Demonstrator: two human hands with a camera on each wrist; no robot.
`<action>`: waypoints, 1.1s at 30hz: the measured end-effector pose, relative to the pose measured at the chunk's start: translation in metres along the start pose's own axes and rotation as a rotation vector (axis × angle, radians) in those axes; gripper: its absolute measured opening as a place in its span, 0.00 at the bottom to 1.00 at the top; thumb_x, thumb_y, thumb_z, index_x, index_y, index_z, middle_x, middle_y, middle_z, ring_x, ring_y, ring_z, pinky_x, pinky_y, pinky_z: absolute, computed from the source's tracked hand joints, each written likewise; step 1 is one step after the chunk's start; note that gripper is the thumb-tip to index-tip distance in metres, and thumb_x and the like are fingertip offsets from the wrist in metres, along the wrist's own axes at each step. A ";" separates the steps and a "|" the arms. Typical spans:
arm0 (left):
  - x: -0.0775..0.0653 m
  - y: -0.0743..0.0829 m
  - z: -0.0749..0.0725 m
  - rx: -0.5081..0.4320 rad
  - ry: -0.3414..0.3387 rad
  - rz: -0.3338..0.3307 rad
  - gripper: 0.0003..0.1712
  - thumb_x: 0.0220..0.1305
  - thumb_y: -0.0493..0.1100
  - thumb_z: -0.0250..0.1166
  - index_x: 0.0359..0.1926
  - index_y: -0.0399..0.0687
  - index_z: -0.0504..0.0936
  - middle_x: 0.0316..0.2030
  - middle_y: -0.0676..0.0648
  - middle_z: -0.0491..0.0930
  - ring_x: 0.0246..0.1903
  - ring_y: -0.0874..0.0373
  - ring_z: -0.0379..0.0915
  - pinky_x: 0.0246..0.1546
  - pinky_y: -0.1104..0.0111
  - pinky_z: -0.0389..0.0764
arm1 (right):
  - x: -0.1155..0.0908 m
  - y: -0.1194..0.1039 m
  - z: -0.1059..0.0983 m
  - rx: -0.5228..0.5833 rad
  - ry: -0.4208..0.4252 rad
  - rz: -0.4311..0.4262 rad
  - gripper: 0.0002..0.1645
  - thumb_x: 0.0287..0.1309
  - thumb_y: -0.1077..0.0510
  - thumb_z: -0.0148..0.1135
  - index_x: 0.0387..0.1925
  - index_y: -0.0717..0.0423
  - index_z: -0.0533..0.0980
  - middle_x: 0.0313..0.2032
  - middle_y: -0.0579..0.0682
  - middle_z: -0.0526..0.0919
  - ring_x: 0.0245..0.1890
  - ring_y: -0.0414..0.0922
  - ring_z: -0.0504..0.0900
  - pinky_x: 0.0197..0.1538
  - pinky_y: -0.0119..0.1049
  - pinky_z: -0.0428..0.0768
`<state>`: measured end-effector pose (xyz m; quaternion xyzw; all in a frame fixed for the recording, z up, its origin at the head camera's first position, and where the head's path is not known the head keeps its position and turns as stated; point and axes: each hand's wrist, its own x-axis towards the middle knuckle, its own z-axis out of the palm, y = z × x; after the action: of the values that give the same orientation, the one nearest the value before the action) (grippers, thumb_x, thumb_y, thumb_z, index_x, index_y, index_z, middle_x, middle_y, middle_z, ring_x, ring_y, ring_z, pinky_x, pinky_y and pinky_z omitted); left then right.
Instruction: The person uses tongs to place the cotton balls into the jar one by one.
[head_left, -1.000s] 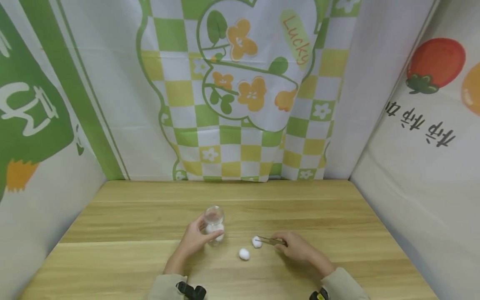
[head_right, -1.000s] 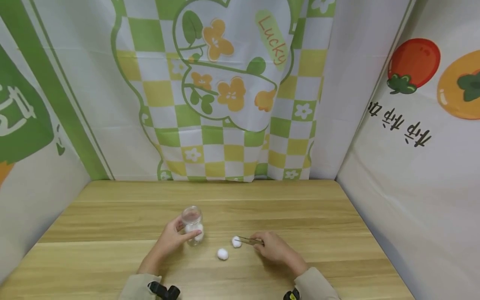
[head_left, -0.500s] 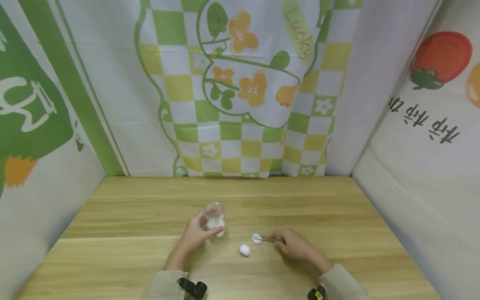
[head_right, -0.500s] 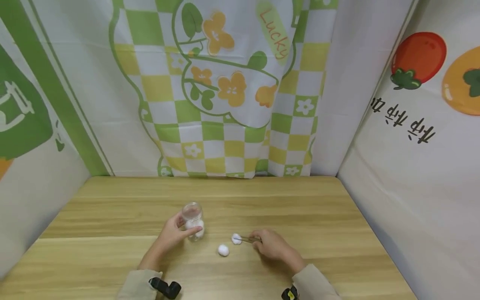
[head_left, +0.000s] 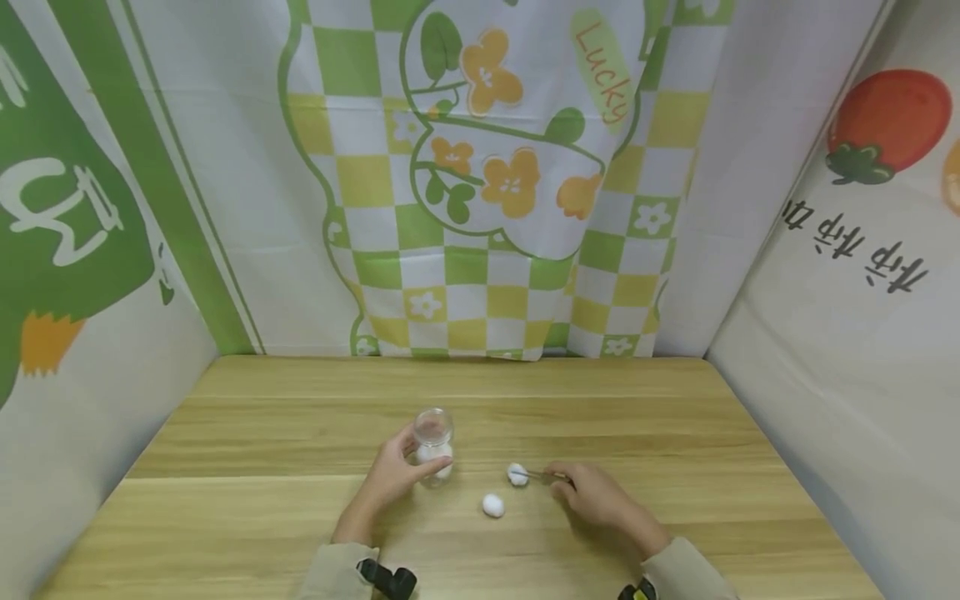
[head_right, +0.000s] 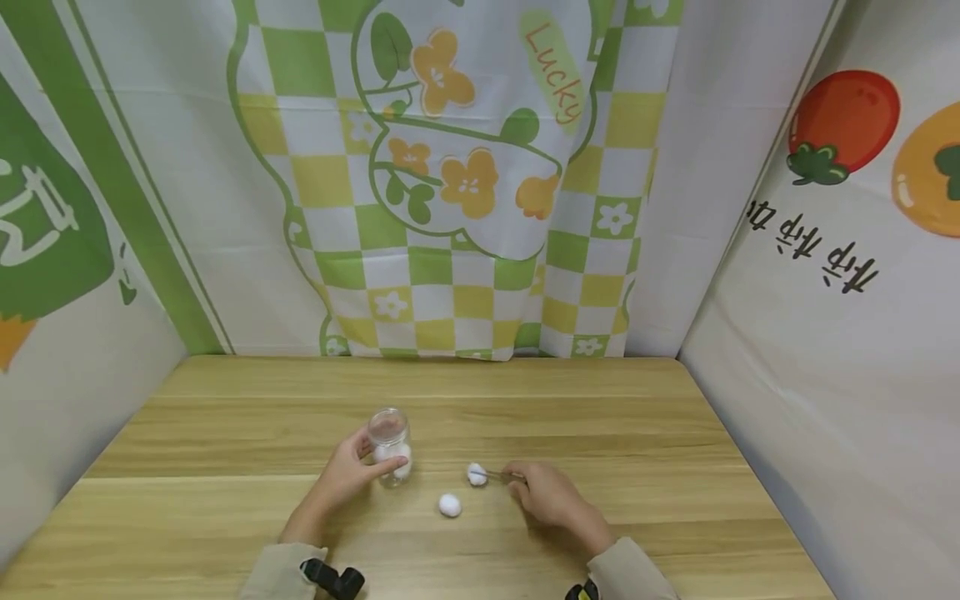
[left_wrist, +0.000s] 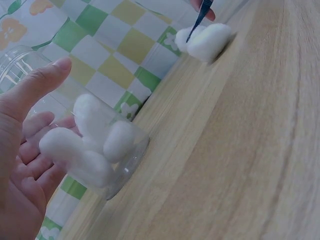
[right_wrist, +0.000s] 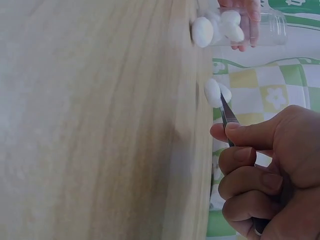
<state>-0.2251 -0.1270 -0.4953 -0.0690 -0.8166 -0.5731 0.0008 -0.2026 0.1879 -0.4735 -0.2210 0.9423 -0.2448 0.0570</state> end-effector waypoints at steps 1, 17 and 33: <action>0.000 0.000 0.000 0.001 -0.001 0.001 0.43 0.53 0.47 0.74 0.68 0.42 0.66 0.64 0.38 0.72 0.67 0.38 0.66 0.70 0.47 0.67 | 0.000 0.000 -0.001 -0.001 0.002 0.001 0.15 0.62 0.64 0.57 0.50 0.60 0.79 0.49 0.58 0.85 0.49 0.53 0.84 0.50 0.54 0.83; -0.002 0.001 0.001 -0.048 0.004 0.004 0.41 0.51 0.45 0.75 0.65 0.42 0.69 0.62 0.37 0.75 0.65 0.37 0.67 0.69 0.46 0.67 | 0.001 -0.001 -0.004 0.002 0.033 -0.025 0.15 0.63 0.65 0.57 0.50 0.63 0.79 0.50 0.60 0.85 0.50 0.54 0.84 0.49 0.51 0.84; -0.002 0.001 -0.001 -0.021 -0.012 0.010 0.41 0.53 0.46 0.74 0.67 0.43 0.67 0.63 0.38 0.73 0.66 0.37 0.66 0.70 0.46 0.66 | 0.007 -0.011 -0.011 0.091 0.055 -0.050 0.15 0.65 0.64 0.55 0.51 0.63 0.78 0.22 0.45 0.75 0.17 0.30 0.60 0.19 0.22 0.62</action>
<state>-0.2230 -0.1277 -0.4937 -0.0764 -0.8102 -0.5811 -0.0021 -0.2068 0.1813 -0.4584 -0.2347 0.9257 -0.2946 0.0351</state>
